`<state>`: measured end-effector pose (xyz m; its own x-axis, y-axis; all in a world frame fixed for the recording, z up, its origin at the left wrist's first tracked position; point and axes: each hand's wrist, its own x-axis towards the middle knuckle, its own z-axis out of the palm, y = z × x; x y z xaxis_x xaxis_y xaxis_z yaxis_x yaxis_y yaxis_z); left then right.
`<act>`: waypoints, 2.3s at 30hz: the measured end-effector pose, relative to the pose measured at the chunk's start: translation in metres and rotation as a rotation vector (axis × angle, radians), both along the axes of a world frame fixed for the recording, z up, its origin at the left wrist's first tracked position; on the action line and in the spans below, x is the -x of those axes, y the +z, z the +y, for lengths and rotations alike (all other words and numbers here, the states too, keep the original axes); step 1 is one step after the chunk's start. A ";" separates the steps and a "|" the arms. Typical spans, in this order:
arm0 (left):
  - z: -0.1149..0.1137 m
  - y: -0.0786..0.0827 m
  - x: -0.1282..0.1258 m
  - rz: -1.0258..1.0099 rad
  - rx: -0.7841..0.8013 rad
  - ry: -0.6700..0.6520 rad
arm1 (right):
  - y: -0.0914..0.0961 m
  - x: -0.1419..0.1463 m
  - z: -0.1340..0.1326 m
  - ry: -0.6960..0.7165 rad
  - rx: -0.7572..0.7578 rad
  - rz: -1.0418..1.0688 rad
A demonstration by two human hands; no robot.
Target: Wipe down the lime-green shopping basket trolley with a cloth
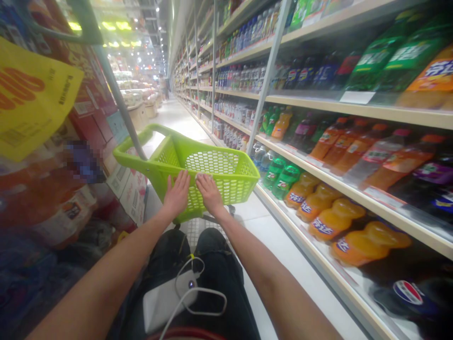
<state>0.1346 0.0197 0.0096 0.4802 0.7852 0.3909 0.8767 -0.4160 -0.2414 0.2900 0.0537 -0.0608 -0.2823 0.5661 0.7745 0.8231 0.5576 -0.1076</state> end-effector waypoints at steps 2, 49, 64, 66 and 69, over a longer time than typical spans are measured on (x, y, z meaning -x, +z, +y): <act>0.000 -0.005 -0.004 0.026 0.000 -0.013 | -0.015 -0.006 -0.004 -0.014 0.008 -0.018; 0.003 -0.029 -0.104 0.137 0.088 -0.133 | -0.046 -0.103 -0.029 -0.193 -0.023 0.032; 0.007 -0.028 -0.138 0.181 0.105 -0.212 | -0.066 -0.134 -0.027 -0.232 0.046 0.004; 0.008 -0.029 -0.141 0.184 0.112 -0.217 | -0.060 -0.141 -0.029 -0.249 0.011 0.033; 0.011 -0.026 -0.145 0.175 0.101 -0.215 | -0.040 -0.154 -0.024 -0.316 -0.050 0.113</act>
